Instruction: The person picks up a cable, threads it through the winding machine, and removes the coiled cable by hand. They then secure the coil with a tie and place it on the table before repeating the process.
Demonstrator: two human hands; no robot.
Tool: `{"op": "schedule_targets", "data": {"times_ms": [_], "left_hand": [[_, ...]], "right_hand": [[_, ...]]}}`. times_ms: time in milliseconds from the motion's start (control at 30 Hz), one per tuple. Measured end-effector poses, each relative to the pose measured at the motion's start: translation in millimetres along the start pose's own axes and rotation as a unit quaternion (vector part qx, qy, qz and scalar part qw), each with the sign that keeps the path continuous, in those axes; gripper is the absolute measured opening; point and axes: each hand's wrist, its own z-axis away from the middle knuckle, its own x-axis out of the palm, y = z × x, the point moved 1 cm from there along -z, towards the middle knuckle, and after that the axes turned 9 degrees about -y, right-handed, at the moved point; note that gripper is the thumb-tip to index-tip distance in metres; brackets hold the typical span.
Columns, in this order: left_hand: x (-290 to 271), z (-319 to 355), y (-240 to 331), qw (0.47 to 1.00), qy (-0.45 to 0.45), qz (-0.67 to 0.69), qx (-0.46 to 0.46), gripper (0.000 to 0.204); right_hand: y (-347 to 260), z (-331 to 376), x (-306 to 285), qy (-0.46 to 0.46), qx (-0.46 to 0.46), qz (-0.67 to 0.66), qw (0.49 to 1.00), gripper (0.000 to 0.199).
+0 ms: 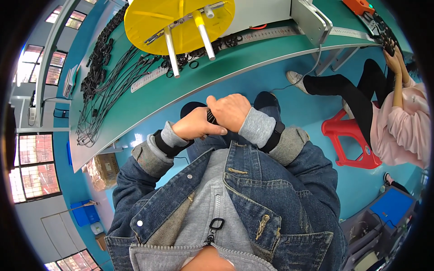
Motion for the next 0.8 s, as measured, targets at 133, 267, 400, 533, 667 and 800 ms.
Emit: {"op": "schedule_targets", "data": {"times_ms": [133, 267, 400, 533, 667, 800], "left_hand": [[3.9, 0.1, -17.3, 0.985, 0.021, 0.025, 0.167, 0.033], [-1.6, 2.0, -31.7, 0.987, 0.057, 0.056, 0.138, 0.021], [-5.1, 4.2, -34.2, 0.991, 0.05, 0.087, 0.09, 0.015], [-1.5, 5.0, -39.8, 0.99, 0.002, 0.062, 0.124, 0.007], [5.0, -4.3, -60.1, 0.964, 0.071, 0.075, 0.245, 0.008], [-4.5, 16.0, -52.8, 0.959, 0.108, 0.215, 0.15, 0.012]], "right_hand": [[3.0, -2.7, 8.0, 0.052, -0.068, -0.157, 0.984, 0.019], [-0.8, -4.6, 17.0, 0.084, -0.073, -0.262, 0.959, 0.027], [-9.9, -4.9, 30.5, 0.096, -0.029, -0.2, 0.975, 0.028], [-14.6, -7.6, 26.4, 0.064, -0.014, -0.125, 0.99, 0.028], [-12.7, -17.3, 15.5, 0.011, -0.057, -0.141, 0.988, 0.031], [-4.6, -42.9, -39.0, -0.18, -0.067, -0.351, 0.917, 0.035]]}}
